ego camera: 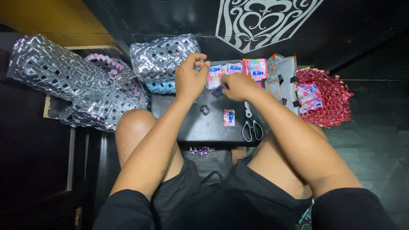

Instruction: The person unfolds and flattens several small plastic detergent packets by hand on a low workspace.

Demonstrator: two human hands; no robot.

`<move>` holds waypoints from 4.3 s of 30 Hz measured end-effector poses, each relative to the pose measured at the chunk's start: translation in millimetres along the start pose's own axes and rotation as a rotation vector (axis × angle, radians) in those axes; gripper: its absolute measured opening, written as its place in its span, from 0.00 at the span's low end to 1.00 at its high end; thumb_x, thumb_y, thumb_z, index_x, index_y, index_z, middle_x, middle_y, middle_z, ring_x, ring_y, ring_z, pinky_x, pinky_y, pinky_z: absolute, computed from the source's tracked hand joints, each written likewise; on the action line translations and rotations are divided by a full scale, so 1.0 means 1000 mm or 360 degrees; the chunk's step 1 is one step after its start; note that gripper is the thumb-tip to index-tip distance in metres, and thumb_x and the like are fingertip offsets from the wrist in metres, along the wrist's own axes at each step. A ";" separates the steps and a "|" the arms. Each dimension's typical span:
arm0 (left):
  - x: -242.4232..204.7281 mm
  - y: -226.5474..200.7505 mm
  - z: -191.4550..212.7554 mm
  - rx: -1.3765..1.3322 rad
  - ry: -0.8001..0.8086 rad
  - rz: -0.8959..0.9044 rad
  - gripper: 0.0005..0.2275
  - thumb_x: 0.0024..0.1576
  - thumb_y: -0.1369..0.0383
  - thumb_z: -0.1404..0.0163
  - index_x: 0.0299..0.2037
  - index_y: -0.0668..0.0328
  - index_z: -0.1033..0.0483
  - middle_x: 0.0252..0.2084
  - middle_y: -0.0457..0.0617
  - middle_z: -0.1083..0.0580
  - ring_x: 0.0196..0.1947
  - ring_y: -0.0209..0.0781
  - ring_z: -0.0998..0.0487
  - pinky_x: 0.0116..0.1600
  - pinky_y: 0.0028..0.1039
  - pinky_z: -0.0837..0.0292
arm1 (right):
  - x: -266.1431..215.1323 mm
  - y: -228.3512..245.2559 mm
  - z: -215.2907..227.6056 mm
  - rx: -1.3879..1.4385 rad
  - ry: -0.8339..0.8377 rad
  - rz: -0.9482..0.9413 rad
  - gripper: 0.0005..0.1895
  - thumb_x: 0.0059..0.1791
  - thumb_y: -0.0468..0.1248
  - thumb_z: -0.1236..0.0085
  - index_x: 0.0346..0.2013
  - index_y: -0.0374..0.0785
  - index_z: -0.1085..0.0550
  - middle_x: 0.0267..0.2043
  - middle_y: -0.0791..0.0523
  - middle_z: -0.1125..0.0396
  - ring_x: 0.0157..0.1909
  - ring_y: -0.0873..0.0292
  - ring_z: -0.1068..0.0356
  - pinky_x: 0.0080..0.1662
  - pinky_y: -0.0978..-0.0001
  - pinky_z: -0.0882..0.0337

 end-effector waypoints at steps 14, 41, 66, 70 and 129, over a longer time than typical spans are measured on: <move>0.001 -0.001 0.003 -0.0049 -0.0007 -0.0100 0.05 0.54 0.69 0.43 0.40 0.49 0.20 0.28 0.41 0.19 0.21 0.36 0.24 0.28 0.25 0.31 | 0.013 -0.012 -0.028 -0.0074 0.0250 -0.0023 0.19 0.48 0.42 0.44 0.52 0.44 0.20 0.45 0.45 0.23 0.53 0.37 0.25 0.54 0.43 0.26; 0.005 -0.004 0.021 -0.0137 -0.0108 -0.0143 0.06 0.56 0.72 0.45 0.42 0.53 0.21 0.27 0.43 0.19 0.19 0.35 0.24 0.26 0.24 0.31 | 0.033 -0.029 -0.074 -0.0058 0.0392 -0.0094 0.14 0.43 0.40 0.44 0.40 0.42 0.17 0.40 0.42 0.24 0.52 0.36 0.25 0.52 0.45 0.25; 0.024 -0.011 0.095 -0.0504 -0.0508 -0.0013 0.16 0.64 0.53 0.62 0.46 0.52 0.26 0.30 0.43 0.21 0.18 0.29 0.26 0.29 0.20 0.31 | 0.029 -0.014 -0.069 -0.0043 0.0582 -0.0317 0.31 0.45 0.30 0.50 0.64 0.47 0.29 0.64 0.47 0.34 0.62 0.40 0.33 0.54 0.51 0.27; 0.028 0.007 0.108 -0.0763 -0.0557 0.0085 0.18 0.63 0.53 0.64 0.46 0.57 0.27 0.28 0.49 0.23 0.17 0.33 0.26 0.27 0.18 0.33 | 0.041 -0.017 -0.068 0.0249 0.0447 -0.0244 0.19 0.46 0.32 0.51 0.49 0.42 0.21 0.47 0.49 0.26 0.48 0.46 0.28 0.44 0.58 0.30; -0.026 0.072 -0.051 -0.0394 0.0963 0.0248 0.17 0.52 0.73 0.38 0.52 0.55 0.20 0.44 0.59 0.19 0.40 0.37 0.19 0.46 0.30 0.20 | -0.014 -0.025 -0.026 0.1876 0.0049 0.0204 0.22 0.48 0.27 0.36 0.56 0.25 0.32 0.35 0.46 0.26 0.31 0.55 0.22 0.33 0.69 0.20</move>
Point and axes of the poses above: each hand's wrist, its own x-axis towards the middle knuckle, its own z-axis out of the back of the hand, y = z × x, the point moved 5 cm from there along x, towards the middle knuckle
